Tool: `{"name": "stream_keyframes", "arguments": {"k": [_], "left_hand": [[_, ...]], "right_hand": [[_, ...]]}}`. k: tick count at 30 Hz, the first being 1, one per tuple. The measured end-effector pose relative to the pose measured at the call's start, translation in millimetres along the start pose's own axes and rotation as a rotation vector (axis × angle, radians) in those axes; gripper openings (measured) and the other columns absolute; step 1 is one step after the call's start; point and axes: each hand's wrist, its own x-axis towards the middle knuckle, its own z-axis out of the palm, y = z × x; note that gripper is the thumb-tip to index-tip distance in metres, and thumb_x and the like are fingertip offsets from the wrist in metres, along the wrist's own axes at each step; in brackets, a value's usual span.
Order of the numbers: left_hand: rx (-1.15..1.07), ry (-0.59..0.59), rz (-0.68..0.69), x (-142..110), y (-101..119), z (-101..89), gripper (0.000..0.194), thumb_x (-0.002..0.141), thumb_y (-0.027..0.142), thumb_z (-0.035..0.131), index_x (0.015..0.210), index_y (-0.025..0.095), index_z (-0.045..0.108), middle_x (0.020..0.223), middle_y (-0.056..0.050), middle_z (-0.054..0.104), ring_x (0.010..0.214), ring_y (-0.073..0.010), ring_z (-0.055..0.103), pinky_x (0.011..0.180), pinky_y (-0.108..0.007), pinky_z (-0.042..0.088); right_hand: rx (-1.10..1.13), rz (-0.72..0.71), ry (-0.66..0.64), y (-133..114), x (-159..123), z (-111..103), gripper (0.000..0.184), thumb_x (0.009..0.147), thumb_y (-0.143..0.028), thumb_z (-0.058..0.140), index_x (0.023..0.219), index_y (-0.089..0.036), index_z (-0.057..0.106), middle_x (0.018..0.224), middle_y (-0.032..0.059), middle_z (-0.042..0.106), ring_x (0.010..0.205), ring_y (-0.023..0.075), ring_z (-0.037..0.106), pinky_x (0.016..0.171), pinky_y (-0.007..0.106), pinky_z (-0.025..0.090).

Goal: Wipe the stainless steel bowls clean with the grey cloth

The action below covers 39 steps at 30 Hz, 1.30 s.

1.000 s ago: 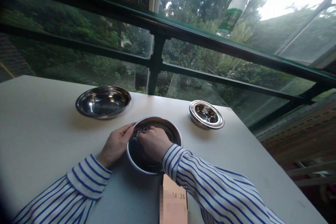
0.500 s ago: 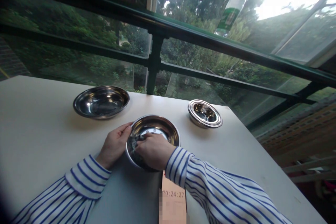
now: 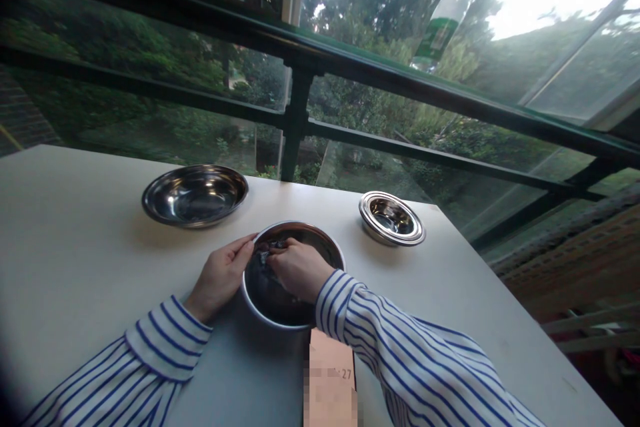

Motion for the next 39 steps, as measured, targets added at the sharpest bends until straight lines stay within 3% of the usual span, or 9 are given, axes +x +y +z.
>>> {"name": "stream_keyframes", "arguments": {"k": [3,8,11,16,22,29,35,39], "left_hand": [[-0.003,0.028,-0.007,0,-1,1.1,0.037,0.081,0.032,0.045,0.105,0.011,0.064,0.103,-0.008,0.069,0.098,-0.0207,0.061,0.09,-0.032,0.043],[-0.016,0.08,-0.083,-1,-2,3.7,0.038,0.08,0.033,0.046,0.103,0.008,0.064,0.1,-0.011,0.069,0.09,-0.0215,0.064,0.082,-0.031,0.048],[-0.021,0.066,-0.078,-1,-3,3.7,0.037,0.08,0.033,0.046,0.102,0.01,0.065,0.1,-0.01,0.07,0.089,-0.0218,0.064,0.081,-0.032,0.048],[-0.029,0.025,-0.072,1,-6,1.3,0.04,0.081,0.035,0.047,0.108,0.009,0.062,0.104,-0.01,0.068,0.094,-0.0215,0.062,0.086,-0.032,0.046],[-0.062,0.06,-0.074,0,-2,2.0,0.042,0.079,0.034,0.049,0.108,0.006,0.061,0.102,-0.011,0.069,0.097,-0.021,0.061,0.088,-0.03,0.045],[-0.089,0.057,-0.095,0,0,2.5,0.043,0.078,0.037,0.05,0.107,0.008,0.062,0.1,-0.011,0.07,0.092,-0.0217,0.063,0.083,-0.031,0.047],[-0.067,0.05,-0.093,0,-2,0.0,0.043,0.079,0.036,0.048,0.109,0.009,0.062,0.102,-0.01,0.069,0.092,-0.0216,0.063,0.084,-0.032,0.047],[-0.053,0.086,-0.107,-1,-2,0.5,0.042,0.078,0.036,0.048,0.106,0.008,0.063,0.098,-0.011,0.07,0.087,-0.0214,0.064,0.079,-0.031,0.049]], "right_hand": [[-0.017,0.028,0.02,2,-1,-1,0.019,0.086,-0.014,0.045,0.093,-0.012,0.063,0.097,0.0115,0.065,0.091,0.0191,0.056,0.086,0.032,0.038],[0.083,-0.225,-0.123,-6,-18,-14,0.016,0.084,-0.012,0.048,0.086,-0.015,0.063,0.092,0.0042,0.066,0.091,0.015,0.055,0.089,0.028,0.036],[0.164,-0.291,-0.148,-7,-25,-17,0.019,0.084,-0.01,0.047,0.09,-0.016,0.063,0.095,0.003,0.065,0.094,0.0147,0.054,0.087,0.026,0.037],[0.049,-0.162,-0.071,-6,-14,-5,0.021,0.084,-0.01,0.045,0.092,-0.016,0.064,0.1,0.0048,0.065,0.092,0.0148,0.055,0.09,0.028,0.034],[-0.113,0.079,-0.005,15,-4,-2,0.019,0.086,-0.017,0.046,0.091,-0.015,0.064,0.09,0.0078,0.066,0.085,0.0187,0.055,0.074,0.028,0.039],[-0.14,0.155,0.009,24,-16,-7,0.02,0.086,-0.015,0.045,0.084,-0.012,0.065,0.083,0.0103,0.066,0.08,0.0205,0.055,0.071,0.03,0.038],[-0.057,-0.03,-0.028,1,-1,-5,0.016,0.083,-0.014,0.049,0.085,-0.015,0.065,0.088,0.0059,0.066,0.083,0.0151,0.055,0.084,0.027,0.036],[0.006,-0.215,-0.115,-7,-11,-12,0.017,0.08,-0.009,0.049,0.087,-0.016,0.063,0.091,0.0035,0.066,0.085,0.0143,0.055,0.083,0.025,0.037]]}}
